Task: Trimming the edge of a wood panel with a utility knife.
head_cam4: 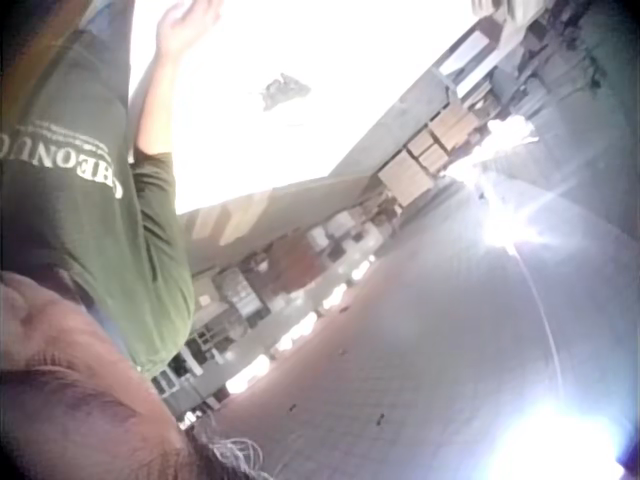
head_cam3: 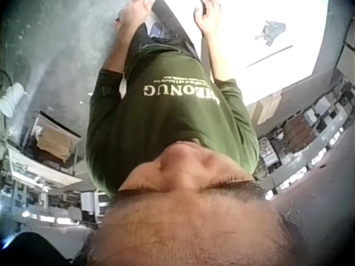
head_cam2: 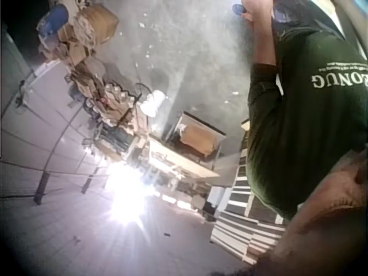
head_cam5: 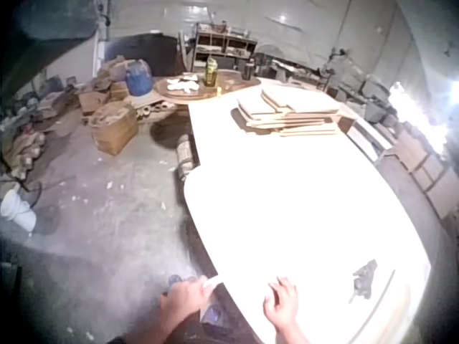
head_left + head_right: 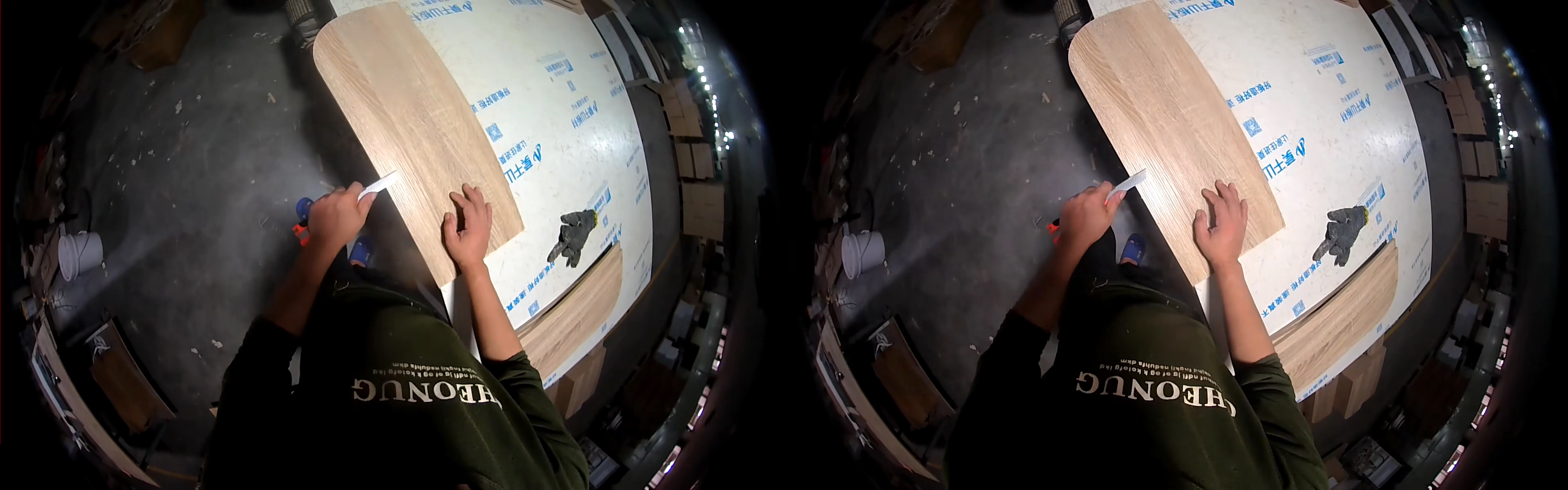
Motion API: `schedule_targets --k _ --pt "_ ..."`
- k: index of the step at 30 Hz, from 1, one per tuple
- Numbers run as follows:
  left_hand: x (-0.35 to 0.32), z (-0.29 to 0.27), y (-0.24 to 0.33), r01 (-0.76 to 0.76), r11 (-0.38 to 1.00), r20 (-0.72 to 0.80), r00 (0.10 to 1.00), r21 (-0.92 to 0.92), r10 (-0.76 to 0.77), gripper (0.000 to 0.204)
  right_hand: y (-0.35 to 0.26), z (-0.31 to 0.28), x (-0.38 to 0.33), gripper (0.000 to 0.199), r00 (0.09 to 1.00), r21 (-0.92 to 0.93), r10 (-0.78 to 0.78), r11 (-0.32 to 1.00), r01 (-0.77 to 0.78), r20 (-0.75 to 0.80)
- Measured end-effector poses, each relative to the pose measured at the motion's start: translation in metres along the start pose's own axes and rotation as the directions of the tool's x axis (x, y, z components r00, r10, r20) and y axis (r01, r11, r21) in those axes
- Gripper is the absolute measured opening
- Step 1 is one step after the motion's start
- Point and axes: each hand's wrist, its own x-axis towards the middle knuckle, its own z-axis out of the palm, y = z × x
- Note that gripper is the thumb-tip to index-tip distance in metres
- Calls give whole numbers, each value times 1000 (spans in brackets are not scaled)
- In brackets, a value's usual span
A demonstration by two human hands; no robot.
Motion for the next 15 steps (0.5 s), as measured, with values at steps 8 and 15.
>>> schedule_targets --k 8,15 --pt "39 -17 -18 170 982 173 968 83 -182 37 0 0 1 38 1000 6 -11 1000 11 12" --pt "133 -8 -48 403 858 -99 886 -318 -453 47 -60 -3 -42 69 957 -244 141 967 -78 254"
